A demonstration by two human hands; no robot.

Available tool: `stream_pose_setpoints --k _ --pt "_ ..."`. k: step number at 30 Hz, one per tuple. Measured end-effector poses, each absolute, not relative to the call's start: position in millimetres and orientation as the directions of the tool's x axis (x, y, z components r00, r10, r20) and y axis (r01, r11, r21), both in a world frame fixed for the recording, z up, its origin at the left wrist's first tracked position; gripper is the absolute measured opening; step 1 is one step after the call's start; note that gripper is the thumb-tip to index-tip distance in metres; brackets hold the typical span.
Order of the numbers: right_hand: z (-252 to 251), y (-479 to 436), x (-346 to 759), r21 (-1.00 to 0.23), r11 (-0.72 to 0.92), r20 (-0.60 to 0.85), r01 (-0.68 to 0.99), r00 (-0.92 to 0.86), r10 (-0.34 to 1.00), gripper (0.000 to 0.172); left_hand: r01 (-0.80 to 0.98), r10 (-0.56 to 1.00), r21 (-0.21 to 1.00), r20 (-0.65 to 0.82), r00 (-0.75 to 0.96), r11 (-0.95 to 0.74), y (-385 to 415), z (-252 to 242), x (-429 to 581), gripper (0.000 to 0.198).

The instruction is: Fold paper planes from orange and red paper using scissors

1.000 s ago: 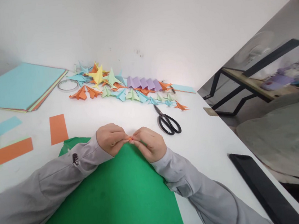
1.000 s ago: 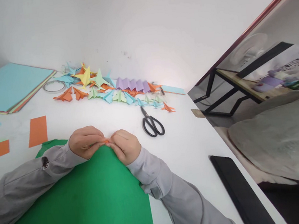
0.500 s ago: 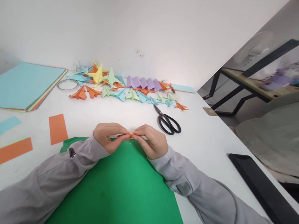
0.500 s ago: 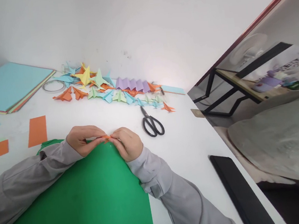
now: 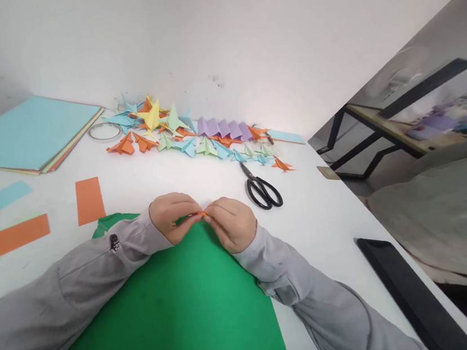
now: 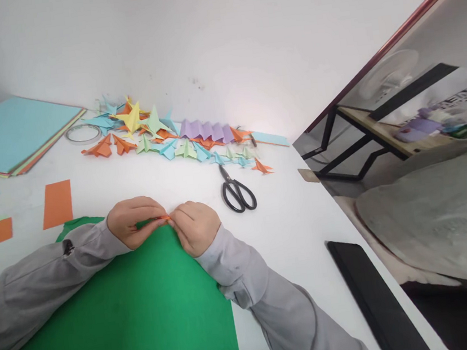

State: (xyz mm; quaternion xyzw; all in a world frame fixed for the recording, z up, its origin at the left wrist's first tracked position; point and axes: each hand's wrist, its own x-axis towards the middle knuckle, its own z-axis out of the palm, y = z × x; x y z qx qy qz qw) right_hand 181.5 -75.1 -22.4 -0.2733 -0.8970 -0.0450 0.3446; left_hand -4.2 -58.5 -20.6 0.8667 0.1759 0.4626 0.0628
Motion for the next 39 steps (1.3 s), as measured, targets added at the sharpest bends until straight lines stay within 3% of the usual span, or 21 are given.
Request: stream_pose_setpoints --k 8,10,16,21,26,39 --pt "-20.3 -75.3 180.3 -0.021 0.861 0.646 0.509 -0.651 0.4 0.021 0.239 0.246 0.138 0.823 0.513 -0.961 -56.9 -17.7 -3.9 0.015" --pt "-20.5 -74.8 180.4 -0.033 0.862 0.676 0.506 -0.624 0.392 0.02 0.253 0.272 0.159 0.815 0.512 -0.954 -57.5 -17.3 -4.2 0.015" --pt "-21.0 -72.9 181.7 -0.246 0.844 0.753 0.477 -0.454 0.477 0.016 0.231 0.37 0.293 0.8 0.472 -0.928 -59.1 -17.2 -4.9 0.013" --pt "-21.7 -72.8 182.3 -0.178 0.869 0.743 0.462 -0.515 0.427 0.017 0.229 0.422 0.355 0.792 0.441 -0.906 -60.2 -18.9 -3.9 0.012" --pt "-25.1 -70.1 182.9 -0.171 0.88 0.749 0.444 -0.521 0.409 0.015 0.156 0.38 0.35 0.786 0.488 -0.924 -57.8 -20.2 -2.7 0.014" --pt "-26.1 -72.0 181.3 -0.267 0.838 0.707 0.476 -0.494 0.506 0.012 0.24 0.335 0.247 0.816 0.471 -0.939 -54.3 -22.9 -4.0 0.013"
